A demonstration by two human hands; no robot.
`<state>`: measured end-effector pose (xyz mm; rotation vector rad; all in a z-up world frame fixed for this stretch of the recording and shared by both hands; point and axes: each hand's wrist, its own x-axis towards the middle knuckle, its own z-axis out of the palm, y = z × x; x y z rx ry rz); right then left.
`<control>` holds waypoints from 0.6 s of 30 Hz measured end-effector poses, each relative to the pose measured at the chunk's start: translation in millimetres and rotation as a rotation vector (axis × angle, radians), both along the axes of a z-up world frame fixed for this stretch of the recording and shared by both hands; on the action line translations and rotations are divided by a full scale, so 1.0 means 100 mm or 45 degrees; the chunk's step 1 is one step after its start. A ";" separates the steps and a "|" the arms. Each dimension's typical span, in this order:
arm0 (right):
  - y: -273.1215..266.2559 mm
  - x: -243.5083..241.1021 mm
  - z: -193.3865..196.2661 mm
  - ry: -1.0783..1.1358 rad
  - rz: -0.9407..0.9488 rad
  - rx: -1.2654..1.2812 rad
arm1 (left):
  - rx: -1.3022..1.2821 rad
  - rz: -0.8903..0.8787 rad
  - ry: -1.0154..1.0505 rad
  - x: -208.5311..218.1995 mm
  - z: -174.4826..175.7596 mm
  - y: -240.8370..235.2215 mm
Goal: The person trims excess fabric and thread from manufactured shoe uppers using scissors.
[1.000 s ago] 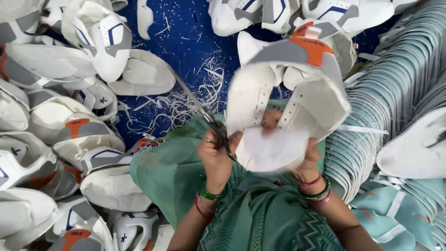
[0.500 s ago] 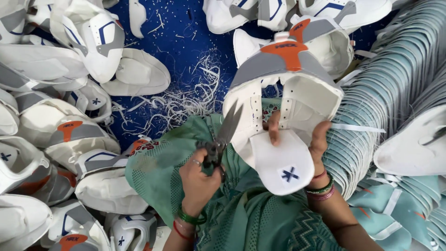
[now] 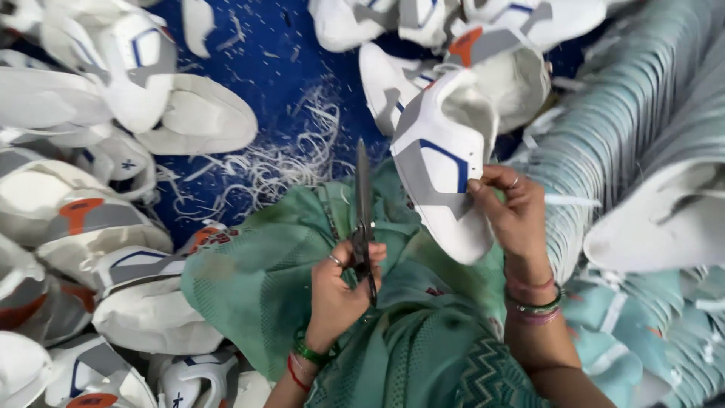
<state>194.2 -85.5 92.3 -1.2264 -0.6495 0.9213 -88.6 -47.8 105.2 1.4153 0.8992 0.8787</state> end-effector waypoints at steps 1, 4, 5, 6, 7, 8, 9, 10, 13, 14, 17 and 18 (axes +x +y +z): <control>-0.06 0.04 0.04 -0.359 0.032 -0.133 | -0.007 -0.030 0.037 0.01 -0.04 -0.03; -0.15 0.08 0.01 -1.117 0.084 -0.377 | -0.008 -0.071 0.171 0.05 -0.20 -0.05; -0.17 0.08 -0.02 -1.527 0.114 -0.462 | 0.015 -0.068 0.260 0.07 -0.25 -0.04; -0.24 0.08 -0.17 -1.515 0.113 -0.481 | 0.002 -0.083 0.270 0.06 -0.32 -0.06; -0.31 0.08 -0.30 -1.342 0.125 -0.583 | 0.002 -0.067 0.371 0.06 -0.38 -0.08; -0.35 0.10 -0.44 -1.173 0.134 -0.671 | 0.011 -0.047 0.467 0.07 -0.45 -0.07; -0.41 0.12 -0.50 -1.166 0.129 -0.679 | 0.008 -0.056 0.473 0.08 -0.51 -0.08; -0.48 0.13 -0.56 -1.175 0.101 -0.702 | 0.004 -0.065 0.517 0.08 -0.57 -0.08; -0.63 0.21 -0.73 -1.130 0.036 -0.668 | -0.021 -0.111 0.607 0.08 -0.65 -0.09; -0.69 0.26 -0.77 -1.088 0.002 -0.601 | -0.038 -0.138 0.642 0.11 -0.66 -0.09; -0.80 0.41 -0.95 -0.473 -0.104 -0.444 | -0.002 -0.191 0.666 0.11 -0.71 -0.10; -0.82 0.47 -0.95 -0.468 -0.113 -0.452 | -0.005 -0.203 0.669 0.11 -0.69 -0.10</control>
